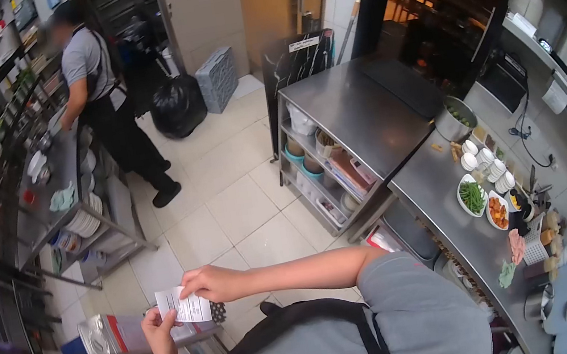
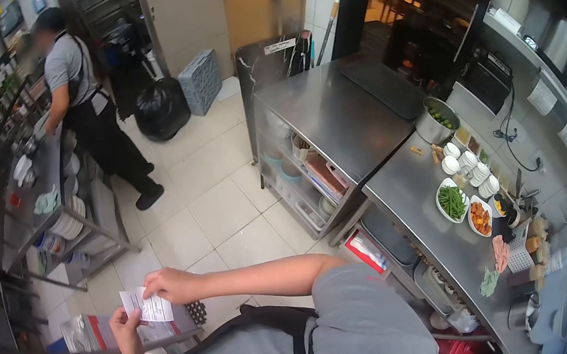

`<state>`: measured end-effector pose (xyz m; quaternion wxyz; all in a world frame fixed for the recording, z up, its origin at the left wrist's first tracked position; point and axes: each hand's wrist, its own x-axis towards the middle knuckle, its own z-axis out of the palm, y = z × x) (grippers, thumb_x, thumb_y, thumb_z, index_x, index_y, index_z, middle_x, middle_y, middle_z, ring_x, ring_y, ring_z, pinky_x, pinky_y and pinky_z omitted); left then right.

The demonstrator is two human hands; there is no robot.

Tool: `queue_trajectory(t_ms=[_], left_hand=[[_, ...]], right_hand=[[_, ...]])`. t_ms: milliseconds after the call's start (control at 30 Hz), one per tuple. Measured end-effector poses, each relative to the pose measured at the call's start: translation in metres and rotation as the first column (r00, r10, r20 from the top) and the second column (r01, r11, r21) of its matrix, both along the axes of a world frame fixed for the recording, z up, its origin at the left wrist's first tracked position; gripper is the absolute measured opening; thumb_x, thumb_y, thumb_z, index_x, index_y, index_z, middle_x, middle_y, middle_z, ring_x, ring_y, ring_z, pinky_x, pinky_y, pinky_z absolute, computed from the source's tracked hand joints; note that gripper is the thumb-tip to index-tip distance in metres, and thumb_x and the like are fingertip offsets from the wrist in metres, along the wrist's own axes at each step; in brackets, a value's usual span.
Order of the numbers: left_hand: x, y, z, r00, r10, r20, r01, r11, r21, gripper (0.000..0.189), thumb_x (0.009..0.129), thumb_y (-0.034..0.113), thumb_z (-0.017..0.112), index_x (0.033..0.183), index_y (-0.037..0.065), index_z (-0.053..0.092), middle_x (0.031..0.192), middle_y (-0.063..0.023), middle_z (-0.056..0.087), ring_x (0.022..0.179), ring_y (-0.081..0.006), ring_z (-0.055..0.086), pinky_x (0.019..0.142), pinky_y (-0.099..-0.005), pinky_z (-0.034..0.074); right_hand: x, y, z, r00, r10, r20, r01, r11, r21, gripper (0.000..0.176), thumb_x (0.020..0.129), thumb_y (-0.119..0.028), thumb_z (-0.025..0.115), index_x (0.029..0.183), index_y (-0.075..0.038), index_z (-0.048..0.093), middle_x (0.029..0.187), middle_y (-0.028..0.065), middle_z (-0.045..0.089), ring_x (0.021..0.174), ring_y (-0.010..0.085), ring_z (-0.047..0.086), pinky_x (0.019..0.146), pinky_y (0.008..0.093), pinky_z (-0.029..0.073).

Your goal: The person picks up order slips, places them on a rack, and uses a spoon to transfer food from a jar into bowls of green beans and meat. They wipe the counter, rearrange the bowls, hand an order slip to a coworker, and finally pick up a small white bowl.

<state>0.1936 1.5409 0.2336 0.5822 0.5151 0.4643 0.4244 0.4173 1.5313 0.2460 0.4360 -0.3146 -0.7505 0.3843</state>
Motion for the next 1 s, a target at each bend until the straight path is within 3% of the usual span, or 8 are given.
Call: queue_trajectory(t_ms=[433,533,600,667,767,833,900,1000], left_hand=[[0.106,0.305,-0.043,0.955,-0.196,-0.224,0.225,0.968,0.113,0.023,0.079,0.014,0.059,0.095,-0.002,0.058,0.072,-0.0058,0.062,0.068,-0.0124,0.058,0.056,-0.0235,0.046],[0.095,0.365,-0.108,0.881,-0.109,-0.461,0.22,0.956,0.194,0.031,0.082,0.021,0.055,0.1,-0.004,0.057,0.06,-0.0077,0.059,0.058,-0.0129,0.058,0.052,-0.0249,0.046],[0.074,0.38,-0.148,0.834,-0.087,-0.545,0.0,0.987,-0.158,0.037,0.086,0.023,0.047,0.111,-0.003,0.05,0.051,-0.0113,0.056,0.047,-0.0181,0.058,0.048,-0.0294,0.046],[0.047,0.385,-0.184,0.606,0.028,-0.795,-0.038,0.999,0.005,0.041,0.085,0.018,0.043,0.121,-0.001,0.04,0.053,-0.016,0.056,0.04,-0.0241,0.056,0.045,-0.0333,0.046],[-0.016,0.374,-0.24,0.289,-0.033,-0.957,-0.112,0.991,-0.068,0.07,0.074,0.01,0.048,0.135,0.004,0.013,0.08,-0.0233,0.06,0.077,-0.0332,0.061,0.07,-0.0397,0.047],[-0.058,0.363,-0.287,0.343,-0.088,-0.935,-0.387,0.894,-0.226,0.08,0.07,0.012,0.057,0.135,0.004,0.01,0.091,-0.027,0.058,0.087,-0.037,0.057,0.075,-0.0402,0.046],[-0.109,0.33,-0.362,0.61,0.422,-0.671,-0.38,0.899,0.22,0.073,0.067,0.013,0.061,0.131,0.002,0.026,0.089,-0.0248,0.059,0.082,-0.0345,0.06,0.071,-0.0358,0.047],[-0.128,0.306,-0.336,0.523,0.129,-0.842,-0.596,0.762,-0.254,0.07,0.067,0.013,0.061,0.129,0.002,0.029,0.088,-0.024,0.06,0.081,-0.0334,0.06,0.07,-0.0353,0.047]], right_hand=[[0.197,0.189,-0.044,0.757,-0.648,0.085,0.653,0.754,-0.072,0.036,0.069,0.013,0.041,0.093,-0.003,0.063,0.093,0.0101,0.057,0.085,0.0207,0.056,0.073,0.0249,0.044],[0.213,0.259,-0.044,0.803,-0.58,0.136,0.591,0.805,-0.051,0.036,0.069,0.013,0.038,0.091,-0.001,0.062,0.092,0.0105,0.057,0.083,0.0228,0.057,0.073,0.026,0.044],[0.211,0.319,-0.043,0.861,-0.493,0.129,0.504,0.86,-0.079,0.036,0.069,0.013,0.038,0.091,-0.001,0.063,0.093,0.0105,0.057,0.083,0.0225,0.057,0.073,0.0259,0.044],[0.2,0.378,-0.039,0.922,-0.365,0.128,0.382,0.912,-0.15,0.033,0.071,0.012,0.04,0.091,-0.001,0.063,0.093,0.0108,0.057,0.085,0.0224,0.057,0.073,0.0258,0.044],[0.163,0.467,-0.042,0.975,-0.181,0.131,0.203,0.962,-0.184,0.035,0.071,0.012,0.04,0.093,-0.004,0.063,0.096,0.0108,0.057,0.086,0.0221,0.057,0.075,0.0257,0.043],[0.123,0.513,-0.034,0.995,-0.024,0.094,0.031,0.997,-0.074,0.033,0.071,0.009,0.043,0.094,-0.004,0.063,0.096,0.0109,0.057,0.087,0.0236,0.057,0.076,0.0274,0.044],[0.076,0.55,-0.017,0.984,0.063,0.169,-0.078,0.993,0.086,0.03,0.07,0.008,0.046,0.093,-0.002,0.062,0.097,0.0119,0.057,0.088,0.0259,0.057,0.077,0.03,0.044],[0.005,0.602,0.018,0.964,0.206,0.167,-0.248,0.923,0.296,0.029,0.067,0.007,0.048,0.092,-0.001,0.061,0.096,0.0131,0.057,0.088,0.0285,0.056,0.075,0.0339,0.045]])
